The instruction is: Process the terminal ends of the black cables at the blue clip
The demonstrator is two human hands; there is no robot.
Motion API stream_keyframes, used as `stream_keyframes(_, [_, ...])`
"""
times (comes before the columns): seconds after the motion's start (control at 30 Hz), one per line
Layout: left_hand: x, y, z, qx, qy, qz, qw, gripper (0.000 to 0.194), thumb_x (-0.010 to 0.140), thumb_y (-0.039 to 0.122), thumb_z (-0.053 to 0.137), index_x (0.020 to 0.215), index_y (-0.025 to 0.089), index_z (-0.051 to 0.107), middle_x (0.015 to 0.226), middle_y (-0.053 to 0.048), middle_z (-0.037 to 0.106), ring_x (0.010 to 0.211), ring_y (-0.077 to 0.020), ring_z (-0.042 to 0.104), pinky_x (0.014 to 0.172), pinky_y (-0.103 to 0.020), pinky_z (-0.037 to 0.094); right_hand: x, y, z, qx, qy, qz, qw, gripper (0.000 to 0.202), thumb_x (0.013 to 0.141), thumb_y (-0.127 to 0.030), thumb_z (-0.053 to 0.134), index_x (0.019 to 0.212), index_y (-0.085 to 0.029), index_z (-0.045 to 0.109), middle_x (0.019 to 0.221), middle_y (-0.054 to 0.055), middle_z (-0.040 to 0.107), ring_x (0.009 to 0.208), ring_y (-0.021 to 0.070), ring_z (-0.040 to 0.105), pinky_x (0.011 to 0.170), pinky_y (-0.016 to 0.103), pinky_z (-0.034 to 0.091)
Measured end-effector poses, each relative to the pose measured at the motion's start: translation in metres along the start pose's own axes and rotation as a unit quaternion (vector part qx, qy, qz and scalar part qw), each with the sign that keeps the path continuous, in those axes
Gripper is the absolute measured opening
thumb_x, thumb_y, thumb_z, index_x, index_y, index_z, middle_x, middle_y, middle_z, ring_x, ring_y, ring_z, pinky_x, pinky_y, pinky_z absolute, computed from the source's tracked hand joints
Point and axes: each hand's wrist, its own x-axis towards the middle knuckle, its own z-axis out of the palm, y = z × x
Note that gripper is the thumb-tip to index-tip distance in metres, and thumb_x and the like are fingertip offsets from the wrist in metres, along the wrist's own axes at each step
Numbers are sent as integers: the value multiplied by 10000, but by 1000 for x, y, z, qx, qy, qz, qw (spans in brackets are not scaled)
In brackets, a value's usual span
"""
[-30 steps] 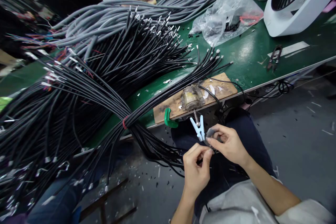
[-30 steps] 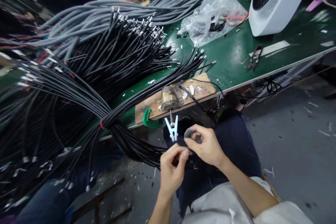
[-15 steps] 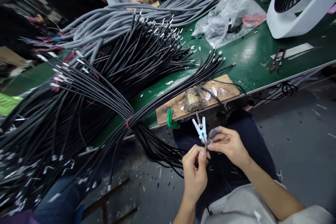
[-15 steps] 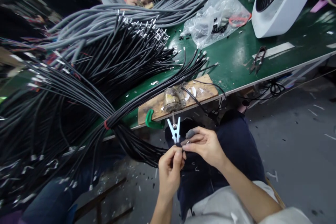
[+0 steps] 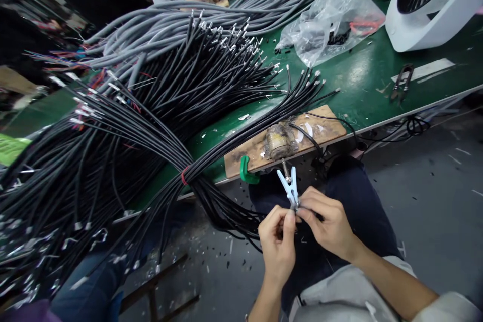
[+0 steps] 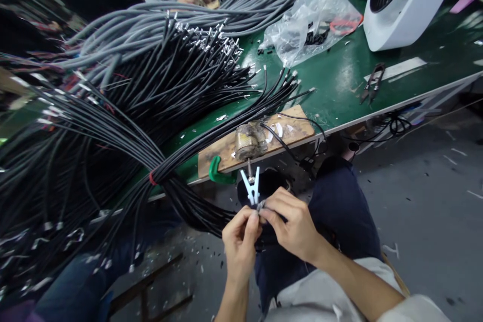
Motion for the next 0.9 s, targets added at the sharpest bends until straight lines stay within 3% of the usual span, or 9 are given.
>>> stream_keyframes(0.07, [4, 5, -5, 25, -45, 21, 998, 397, 954, 283, 442, 579, 162, 488, 554, 27, 435, 513, -91, 415, 503, -228, 295, 2, -1, -1, 21, -30, -17, 999, 229, 903, -228, 544, 708, -179, 653, 687, 52, 590, 702, 181, 517, 673, 336, 449])
stream_keyframes(0.13, [10, 10, -11, 28, -101, 65, 992, 402, 951, 290, 453, 573, 160, 501, 543, 23, 451, 519, -96, 431, 526, -236, 306, 2, 2, 1, 160, -62, 34, 985, 295, 887, -363, 577, 668, -176, 637, 644, 34, 553, 638, 164, 500, 600, 308, 433])
stream_keyframes(0.23, [18, 14, -16, -4, -130, 134, 982, 289, 906, 298, 543, 651, 167, 580, 591, 8, 518, 563, -116, 475, 550, -241, 335, 2, 9, 4, 378, -123, 185, 899, 412, 787, -526, 642, 592, -167, 593, 541, -11, 495, 472, 110, 440, 449, 243, 379])
stream_keyframes(0.3, [21, 13, -16, -9, -122, 153, 981, 224, 882, 275, 583, 682, 173, 593, 614, 5, 531, 582, -122, 480, 553, -242, 339, 6, 13, 3, 415, -152, 254, 860, 405, 727, -493, 697, 535, -157, 577, 470, -35, 468, 390, 75, 375, 378, 205, 311])
stream_keyframes(0.4, [20, 12, -13, 19, -99, 155, 983, 209, 858, 236, 611, 665, 173, 563, 617, 8, 506, 579, -120, 457, 541, -245, 323, 18, 18, -5, 367, -146, 264, 880, 344, 687, -392, 741, 500, -142, 596, 432, -43, 484, 358, 54, 360, 359, 183, 265])
stream_keyframes(0.53, [16, 13, -13, 17, -64, 178, 982, 167, 829, 200, 637, 683, 174, 560, 620, 8, 507, 590, -126, 461, 543, -248, 338, 42, 19, -11, 348, -69, 243, 903, 330, 722, -408, 740, 571, -130, 648, 516, -14, 574, 452, 75, 453, 440, 193, 350])
stream_keyframes(0.6, [15, 14, -14, -7, -49, 199, 979, 131, 810, 174, 651, 709, 178, 568, 629, 7, 522, 605, -130, 473, 556, -248, 358, 52, 16, -6, 387, -83, 221, 891, 391, 773, -484, 694, 639, -117, 672, 614, 21, 625, 542, 88, 498, 514, 201, 399])
stream_keyframes(0.7, [16, 15, -15, -29, -22, 207, 978, 135, 793, 138, 657, 719, 184, 554, 644, 13, 517, 610, -127, 466, 564, -246, 362, 61, 12, 8, 469, -156, 200, 846, 473, 776, -570, 663, 741, -100, 697, 701, 56, 655, 620, 100, 539, 579, 206, 434])
stream_keyframes(0.9, [23, 19, -9, -21, -8, 160, 987, 191, 806, 128, 640, 675, 180, 512, 659, 24, 441, 611, -112, 420, 522, -215, 317, 57, 12, 20, 521, -121, 228, 813, 444, 764, -537, 697, 750, -93, 706, 654, 57, 647, 596, 126, 589, 552, 214, 454])
